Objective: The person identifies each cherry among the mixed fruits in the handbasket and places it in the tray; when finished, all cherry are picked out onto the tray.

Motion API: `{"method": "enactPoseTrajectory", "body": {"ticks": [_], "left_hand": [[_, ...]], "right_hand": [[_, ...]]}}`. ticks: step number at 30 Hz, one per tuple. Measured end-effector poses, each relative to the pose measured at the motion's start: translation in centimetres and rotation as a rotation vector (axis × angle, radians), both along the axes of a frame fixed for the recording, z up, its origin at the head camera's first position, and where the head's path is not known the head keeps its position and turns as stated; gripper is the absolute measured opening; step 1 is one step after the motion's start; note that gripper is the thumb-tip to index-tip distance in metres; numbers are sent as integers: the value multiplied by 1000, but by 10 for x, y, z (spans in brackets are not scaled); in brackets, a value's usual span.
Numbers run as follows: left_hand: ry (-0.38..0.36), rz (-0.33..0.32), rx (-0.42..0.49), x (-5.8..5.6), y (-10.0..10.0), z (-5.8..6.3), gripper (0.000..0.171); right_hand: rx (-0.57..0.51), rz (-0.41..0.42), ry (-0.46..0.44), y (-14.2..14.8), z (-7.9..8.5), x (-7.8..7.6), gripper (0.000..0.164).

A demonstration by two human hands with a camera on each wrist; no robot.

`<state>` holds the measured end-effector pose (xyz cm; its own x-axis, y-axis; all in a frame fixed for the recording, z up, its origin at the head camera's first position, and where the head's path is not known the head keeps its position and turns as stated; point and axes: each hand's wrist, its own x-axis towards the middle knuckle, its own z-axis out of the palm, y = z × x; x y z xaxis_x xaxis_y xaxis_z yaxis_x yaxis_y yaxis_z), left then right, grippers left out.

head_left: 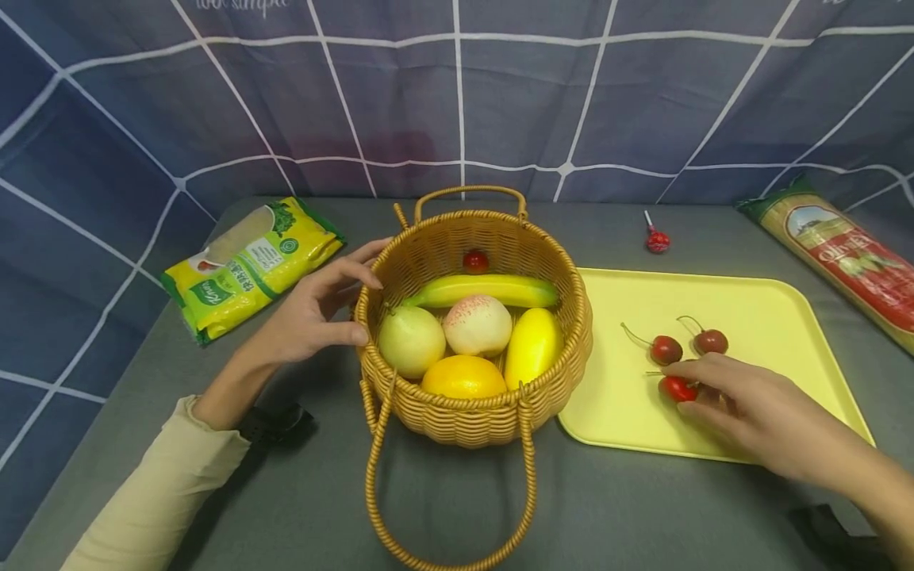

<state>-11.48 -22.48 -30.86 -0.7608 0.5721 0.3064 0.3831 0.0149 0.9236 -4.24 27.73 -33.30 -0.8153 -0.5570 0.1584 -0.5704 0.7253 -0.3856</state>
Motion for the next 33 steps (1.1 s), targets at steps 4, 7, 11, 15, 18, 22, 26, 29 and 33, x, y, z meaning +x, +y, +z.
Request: {"method": "enactPoseTrajectory", "body": {"ticks": [4, 7, 11, 15, 18, 22, 26, 29, 33], "left_hand": [[-6, 4, -2, 0, 0, 0, 54], [-9, 3, -3, 0, 0, 0, 57], [-8, 4, -7, 0, -1, -1, 55], [-6, 1, -12, 0, -1, 0, 47], [-10, -1, -12, 1, 0, 1, 48], [-17, 4, -17, 1, -1, 0, 54], [-17, 6, -19, 1, -1, 0, 54], [-13, 4, -15, 2, 0, 1, 54], [-5, -3, -9, 1, 0, 1, 49]], "right_hand": [[91, 4, 65, 1, -6, -2, 46], [90, 9, 66, 2, -7, -2, 45], [73, 11, 71, 2, -8, -1, 47], [76, 5, 55, 2, -7, -1, 45], [87, 3, 51, -1, -6, 0, 44], [92, 0, 45, -2, -5, 1, 44], [79, -15, 63, -1, -4, 1, 47], [62, -30, 83, 0, -3, 2, 50], [42, -55, 99, -1, 1, 4, 50]]}}
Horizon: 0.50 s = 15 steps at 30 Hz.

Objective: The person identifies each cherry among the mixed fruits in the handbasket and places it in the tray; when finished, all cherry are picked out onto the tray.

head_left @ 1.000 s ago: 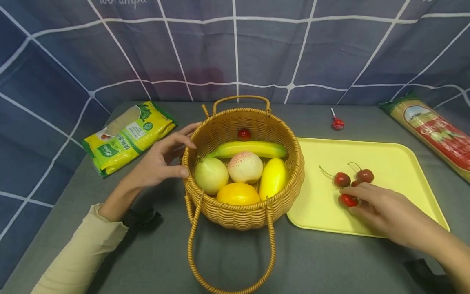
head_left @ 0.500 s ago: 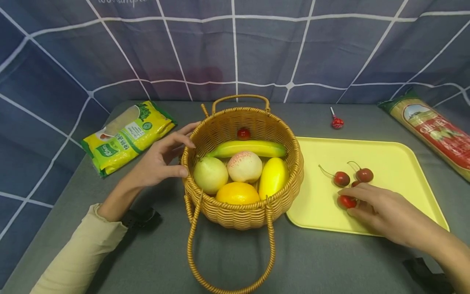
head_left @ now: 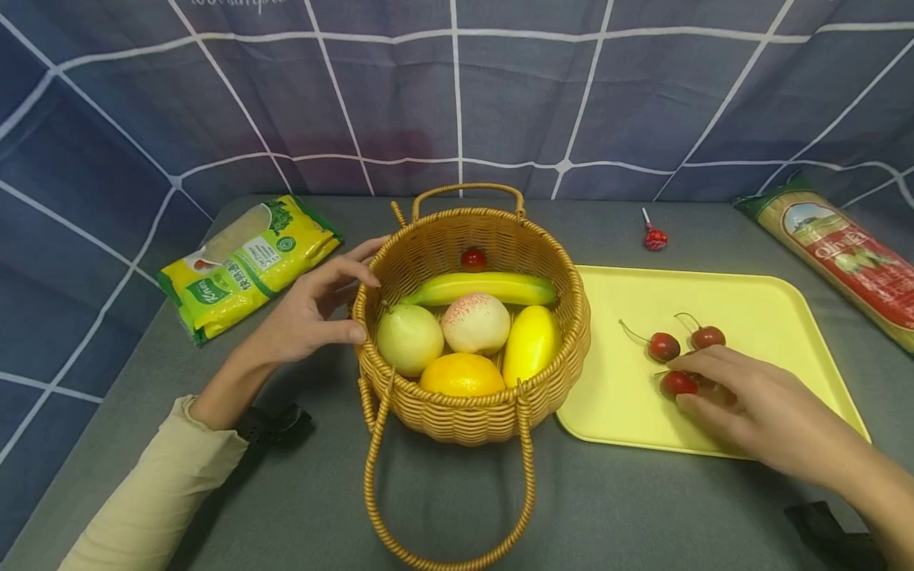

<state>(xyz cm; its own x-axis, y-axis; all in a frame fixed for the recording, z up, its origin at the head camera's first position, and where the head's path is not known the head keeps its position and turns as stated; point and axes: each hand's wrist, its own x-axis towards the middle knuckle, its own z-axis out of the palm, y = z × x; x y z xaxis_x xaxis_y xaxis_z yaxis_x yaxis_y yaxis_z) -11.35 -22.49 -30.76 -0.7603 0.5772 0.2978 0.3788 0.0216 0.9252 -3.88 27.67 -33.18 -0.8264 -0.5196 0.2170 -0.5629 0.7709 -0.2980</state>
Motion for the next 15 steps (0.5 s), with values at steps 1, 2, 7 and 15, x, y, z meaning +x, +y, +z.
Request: {"method": "enactPoseTrajectory", "body": {"ticks": [1, 2, 7, 15], "left_hand": [[2, -3, 1, 0, 0, 0, 47], [4, -5, 4, 0, 0, 0, 46], [7, -11, 8, -1, 1, -1, 43], [3, 2, -2, 0, 1, 0, 53]], "right_hand": [[-8, -6, 7, 0, 1, 0, 49], [-16, -8, 14, 0, 2, 0, 48], [-48, -21, 49, -2, 9, 0, 46], [-154, 2, 49, -30, 30, 1, 51]]}}
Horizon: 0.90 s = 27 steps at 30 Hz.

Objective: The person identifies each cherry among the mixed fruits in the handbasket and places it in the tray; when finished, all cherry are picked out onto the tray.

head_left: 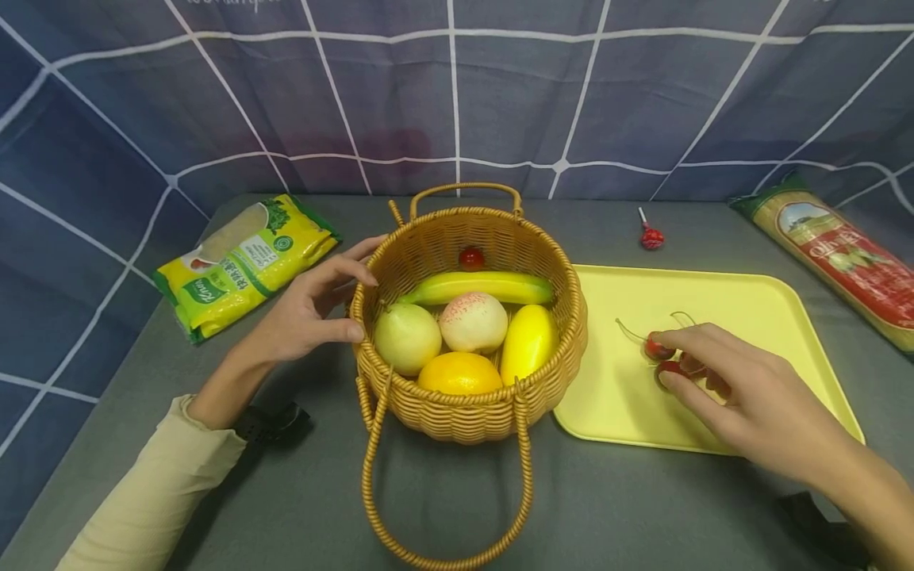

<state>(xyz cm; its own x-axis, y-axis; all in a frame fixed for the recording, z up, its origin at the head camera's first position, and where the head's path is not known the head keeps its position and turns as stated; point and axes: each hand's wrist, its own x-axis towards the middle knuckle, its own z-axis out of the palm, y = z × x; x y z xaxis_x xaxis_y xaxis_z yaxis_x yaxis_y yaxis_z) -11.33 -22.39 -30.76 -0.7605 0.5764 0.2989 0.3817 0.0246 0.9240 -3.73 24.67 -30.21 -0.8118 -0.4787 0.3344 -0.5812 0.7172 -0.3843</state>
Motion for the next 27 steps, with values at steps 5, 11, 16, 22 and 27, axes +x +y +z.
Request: {"method": "enactPoseTrajectory", "body": {"ticks": [5, 11, 16, 22, 27], "left_hand": [[6, -4, -3, -1, 0, 0, 54], [18, -6, 4, -1, -2, -2, 50], [19, -9, 15, -2, -2, -4, 45], [14, -3, 19, -2, -1, -2, 48], [6, 11, 9, -1, 0, 0, 52]], "right_hand": [[-79, 61, 88, -18, 17, -5, 43], [-124, 153, 150, -42, 42, -17, 37], [-139, 232, 184, -69, 58, -33, 30], [-120, 313, 173, -107, 71, -58, 29], [-6, 334, 51, -135, 77, -85, 28]]}}
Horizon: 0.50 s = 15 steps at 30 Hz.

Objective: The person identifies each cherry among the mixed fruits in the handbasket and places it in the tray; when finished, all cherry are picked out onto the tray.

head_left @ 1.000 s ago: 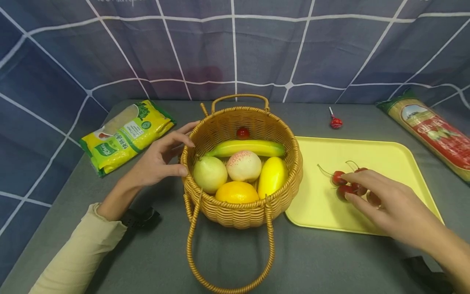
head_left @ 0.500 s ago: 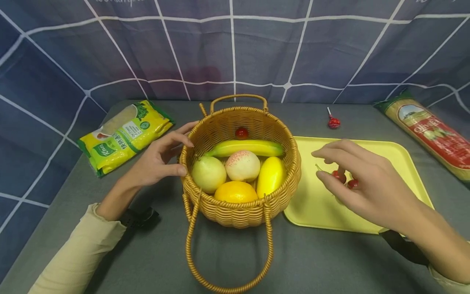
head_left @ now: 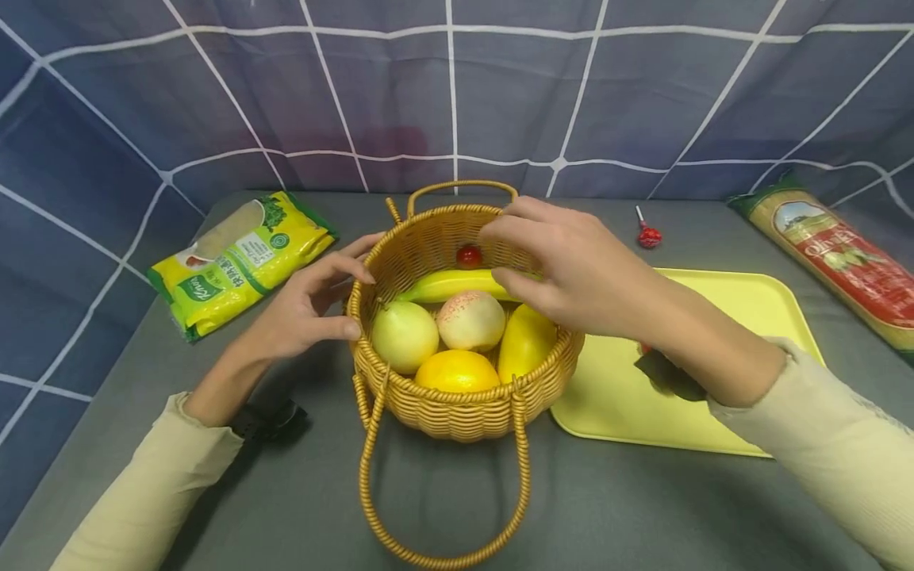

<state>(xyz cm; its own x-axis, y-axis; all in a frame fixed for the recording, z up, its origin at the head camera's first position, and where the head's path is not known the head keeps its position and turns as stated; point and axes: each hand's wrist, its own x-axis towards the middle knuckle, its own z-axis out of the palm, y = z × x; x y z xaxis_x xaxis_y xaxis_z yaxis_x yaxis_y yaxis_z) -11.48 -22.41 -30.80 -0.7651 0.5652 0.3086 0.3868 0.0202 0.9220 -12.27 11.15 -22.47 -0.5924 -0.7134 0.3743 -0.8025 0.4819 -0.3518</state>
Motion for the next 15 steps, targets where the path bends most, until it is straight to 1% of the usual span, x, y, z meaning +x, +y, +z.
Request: {"method": "enactPoseTrajectory", "body": {"ticks": [3, 7, 12, 15], "left_hand": [[-1, -3, 1, 0, 1, 0, 52], [-3, -9, 5, 1, 0, 0, 50], [-9, -8, 8, 1, 0, 1, 51], [-14, -7, 5, 1, 0, 0, 50]], "right_hand": [[111, 0, -89, -14, 2, -15, 29], [218, 20, -174, -28, -2, -33, 30], [321, 49, -234, -41, -8, -44, 25], [410, 39, -301, -48, -11, -47, 25]]}}
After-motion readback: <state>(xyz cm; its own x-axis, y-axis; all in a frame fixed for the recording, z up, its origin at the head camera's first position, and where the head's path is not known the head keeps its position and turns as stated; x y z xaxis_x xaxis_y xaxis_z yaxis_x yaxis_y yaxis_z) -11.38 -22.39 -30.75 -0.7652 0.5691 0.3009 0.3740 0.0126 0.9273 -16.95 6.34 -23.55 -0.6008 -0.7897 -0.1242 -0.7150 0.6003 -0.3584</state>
